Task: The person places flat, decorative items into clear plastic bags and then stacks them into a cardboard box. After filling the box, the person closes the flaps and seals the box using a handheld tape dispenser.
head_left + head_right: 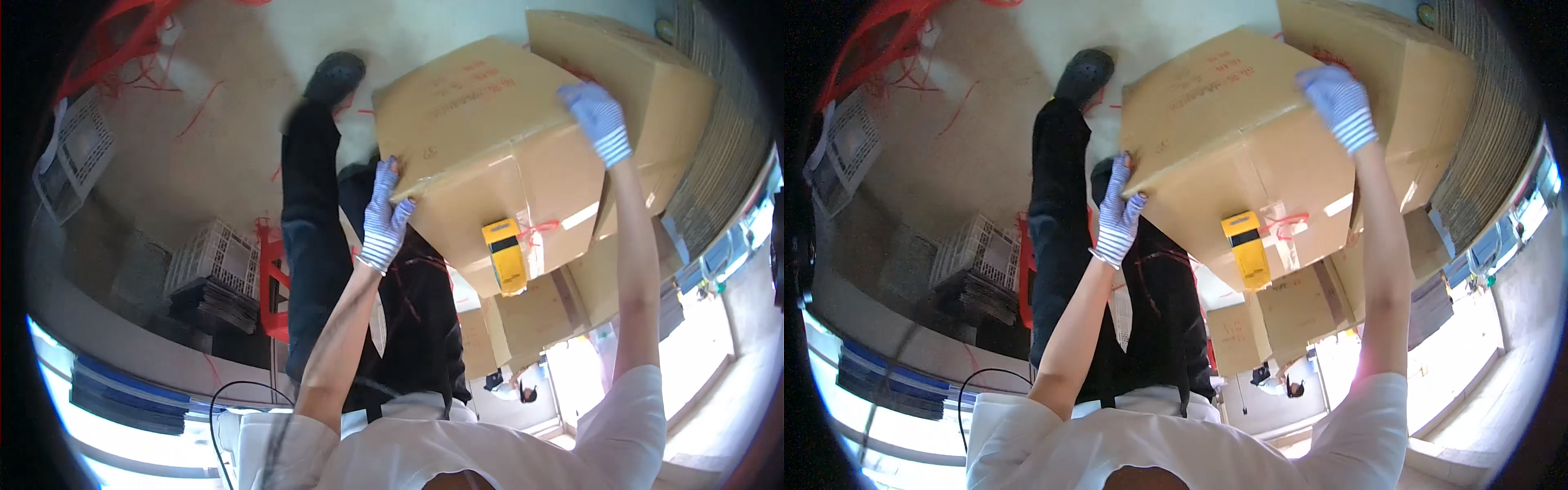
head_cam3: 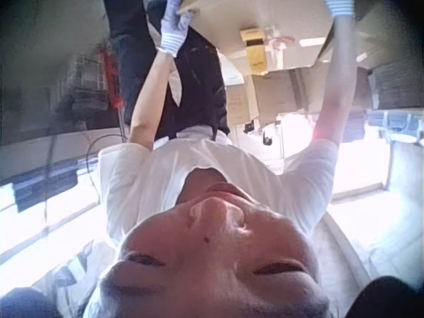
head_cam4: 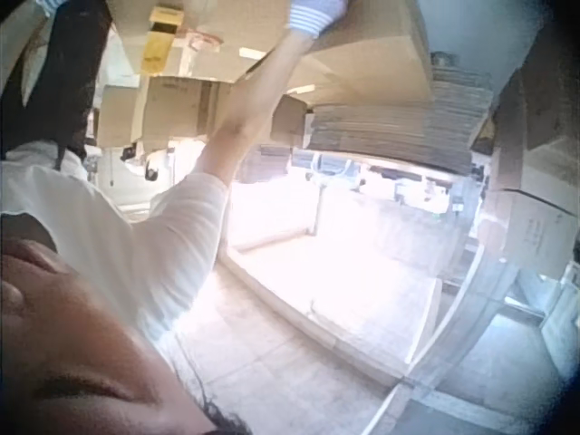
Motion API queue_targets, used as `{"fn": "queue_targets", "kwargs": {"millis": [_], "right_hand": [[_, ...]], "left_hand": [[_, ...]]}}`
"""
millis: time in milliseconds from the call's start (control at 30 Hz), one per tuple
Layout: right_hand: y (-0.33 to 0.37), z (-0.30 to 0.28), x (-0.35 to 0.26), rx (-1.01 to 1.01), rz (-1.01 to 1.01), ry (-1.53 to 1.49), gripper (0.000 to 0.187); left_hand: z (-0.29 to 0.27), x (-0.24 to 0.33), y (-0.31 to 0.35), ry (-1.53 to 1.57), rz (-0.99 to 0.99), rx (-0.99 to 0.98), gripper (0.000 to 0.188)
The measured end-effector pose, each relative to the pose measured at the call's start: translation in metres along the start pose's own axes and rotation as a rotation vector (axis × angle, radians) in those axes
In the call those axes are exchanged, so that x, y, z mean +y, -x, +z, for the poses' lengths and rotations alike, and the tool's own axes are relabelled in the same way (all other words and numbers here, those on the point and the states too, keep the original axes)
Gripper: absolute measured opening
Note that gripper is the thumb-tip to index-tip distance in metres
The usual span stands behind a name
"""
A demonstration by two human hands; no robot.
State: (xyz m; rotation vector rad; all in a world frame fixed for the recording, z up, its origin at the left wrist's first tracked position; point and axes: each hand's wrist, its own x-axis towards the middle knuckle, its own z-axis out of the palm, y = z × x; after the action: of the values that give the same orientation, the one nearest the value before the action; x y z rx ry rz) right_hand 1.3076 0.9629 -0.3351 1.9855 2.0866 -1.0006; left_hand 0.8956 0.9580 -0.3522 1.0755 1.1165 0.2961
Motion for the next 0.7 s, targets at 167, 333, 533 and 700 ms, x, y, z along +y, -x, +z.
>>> {"fn": "queue_targets", "kwargs": {"millis": [167,333,533,700], "right_hand": [[-0.021,0.021,-0.136,-0.096,0.167,-1.002,0.029],[0.016,0.009,-0.089,0.313,0.362,-0.541,0.027],[0.006,0.004,-0.022,0.431,0.038,0.215,0.022],[-0.028,0.054,-0.132,0.151,0.185,-0.222,0.026]], "left_hand": [[-0.028,-0.017,-0.002,-0.001,0.099,-0.147,0.054],[-0.039,-0.003,0.001,0.027,-0.085,-0.05,0.082],[-0.014,-0.009,-0.009,-0.455,0.209,-0.128,0.055],[-0.012,0.011,-0.03,-0.749,0.202,-0.315,0.058]]}}
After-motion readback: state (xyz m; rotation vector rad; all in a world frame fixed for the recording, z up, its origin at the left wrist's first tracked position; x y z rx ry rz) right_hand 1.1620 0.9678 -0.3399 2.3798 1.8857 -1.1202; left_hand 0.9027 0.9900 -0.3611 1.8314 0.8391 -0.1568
